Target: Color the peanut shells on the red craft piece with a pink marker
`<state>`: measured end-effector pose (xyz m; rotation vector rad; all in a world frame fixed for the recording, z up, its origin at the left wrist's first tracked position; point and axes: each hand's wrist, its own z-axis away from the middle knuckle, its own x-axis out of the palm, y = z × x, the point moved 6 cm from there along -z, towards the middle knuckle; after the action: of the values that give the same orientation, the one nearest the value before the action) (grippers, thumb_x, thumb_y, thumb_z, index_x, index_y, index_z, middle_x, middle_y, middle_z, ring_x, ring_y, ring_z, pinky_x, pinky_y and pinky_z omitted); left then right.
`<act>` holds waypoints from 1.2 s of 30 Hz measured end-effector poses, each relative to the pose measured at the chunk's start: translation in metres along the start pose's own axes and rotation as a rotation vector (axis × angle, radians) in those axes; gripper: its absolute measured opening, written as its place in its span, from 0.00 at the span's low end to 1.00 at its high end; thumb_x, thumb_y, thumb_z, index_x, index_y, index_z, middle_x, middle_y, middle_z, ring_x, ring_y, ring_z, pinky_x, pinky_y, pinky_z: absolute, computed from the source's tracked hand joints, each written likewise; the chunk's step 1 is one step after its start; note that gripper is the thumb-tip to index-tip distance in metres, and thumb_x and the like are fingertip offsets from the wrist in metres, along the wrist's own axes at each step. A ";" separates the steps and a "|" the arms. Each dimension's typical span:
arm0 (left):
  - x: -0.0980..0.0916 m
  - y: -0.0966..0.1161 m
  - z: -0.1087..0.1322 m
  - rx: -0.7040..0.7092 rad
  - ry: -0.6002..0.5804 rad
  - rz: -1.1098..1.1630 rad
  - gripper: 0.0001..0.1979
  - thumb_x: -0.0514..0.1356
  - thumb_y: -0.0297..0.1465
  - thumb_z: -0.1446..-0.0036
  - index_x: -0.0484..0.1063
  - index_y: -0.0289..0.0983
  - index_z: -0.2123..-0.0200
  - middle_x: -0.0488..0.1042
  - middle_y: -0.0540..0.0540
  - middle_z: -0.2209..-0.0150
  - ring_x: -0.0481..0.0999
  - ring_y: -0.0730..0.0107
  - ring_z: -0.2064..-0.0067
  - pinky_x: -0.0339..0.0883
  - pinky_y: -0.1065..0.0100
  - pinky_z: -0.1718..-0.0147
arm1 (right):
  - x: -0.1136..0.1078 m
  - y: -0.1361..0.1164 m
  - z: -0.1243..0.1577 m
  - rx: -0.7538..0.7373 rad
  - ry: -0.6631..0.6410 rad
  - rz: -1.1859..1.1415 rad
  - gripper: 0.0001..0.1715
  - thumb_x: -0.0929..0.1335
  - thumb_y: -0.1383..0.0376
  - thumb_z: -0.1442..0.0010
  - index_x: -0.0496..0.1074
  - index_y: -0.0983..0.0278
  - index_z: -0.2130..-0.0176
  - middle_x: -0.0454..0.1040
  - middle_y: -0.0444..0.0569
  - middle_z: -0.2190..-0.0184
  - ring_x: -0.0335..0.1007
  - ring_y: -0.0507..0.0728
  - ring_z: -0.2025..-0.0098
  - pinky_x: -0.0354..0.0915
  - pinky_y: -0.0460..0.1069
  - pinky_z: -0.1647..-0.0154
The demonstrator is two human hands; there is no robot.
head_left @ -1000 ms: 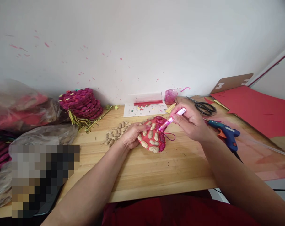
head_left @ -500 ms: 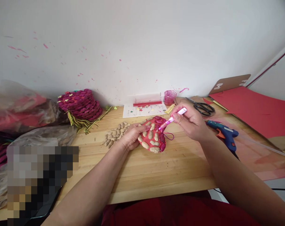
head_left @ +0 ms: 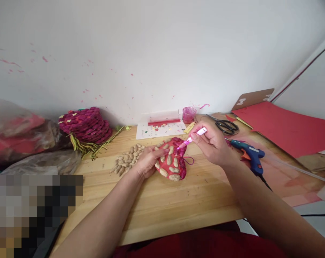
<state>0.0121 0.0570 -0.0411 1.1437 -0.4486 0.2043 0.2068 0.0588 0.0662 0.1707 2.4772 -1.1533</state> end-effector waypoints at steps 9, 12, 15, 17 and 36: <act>0.003 0.003 0.003 0.006 0.019 -0.003 0.14 0.78 0.32 0.60 0.81 0.32 0.71 0.83 0.40 0.73 0.80 0.64 0.75 0.76 0.66 0.70 | 0.001 -0.005 0.000 0.017 0.011 0.058 0.12 0.66 0.58 0.28 0.68 0.59 0.64 0.69 0.47 0.69 0.67 0.58 0.62 0.60 0.53 0.65; 0.002 0.004 0.003 0.028 0.049 -0.004 0.13 0.78 0.32 0.60 0.81 0.32 0.72 0.82 0.41 0.75 0.79 0.64 0.77 0.74 0.66 0.72 | 0.001 -0.004 0.001 0.022 0.018 0.035 0.11 0.66 0.57 0.28 0.68 0.59 0.63 0.69 0.46 0.70 0.67 0.58 0.62 0.61 0.53 0.64; 0.004 0.006 0.005 0.057 0.063 0.013 0.13 0.78 0.31 0.59 0.80 0.33 0.72 0.82 0.42 0.76 0.79 0.64 0.77 0.74 0.66 0.73 | 0.003 -0.003 0.001 0.018 -0.001 0.071 0.11 0.66 0.57 0.28 0.68 0.58 0.63 0.69 0.46 0.70 0.68 0.59 0.62 0.62 0.54 0.64; 0.004 0.008 0.006 0.064 0.081 0.017 0.13 0.78 0.31 0.60 0.80 0.33 0.73 0.82 0.41 0.75 0.79 0.64 0.77 0.74 0.66 0.73 | 0.002 -0.001 0.001 0.018 0.019 0.078 0.11 0.67 0.57 0.29 0.68 0.58 0.63 0.70 0.47 0.69 0.69 0.59 0.62 0.62 0.54 0.64; -0.003 0.014 0.005 0.227 0.237 0.035 0.19 0.79 0.33 0.65 0.81 0.32 0.68 0.84 0.40 0.72 0.81 0.60 0.74 0.78 0.63 0.70 | 0.018 -0.022 0.006 -0.217 0.008 0.226 0.04 0.67 0.66 0.30 0.70 0.59 0.60 0.77 0.46 0.66 0.71 0.58 0.60 0.62 0.56 0.55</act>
<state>0.0025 0.0587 -0.0292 1.3155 -0.2388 0.4247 0.1865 0.0385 0.0710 0.3817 2.4915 -0.7883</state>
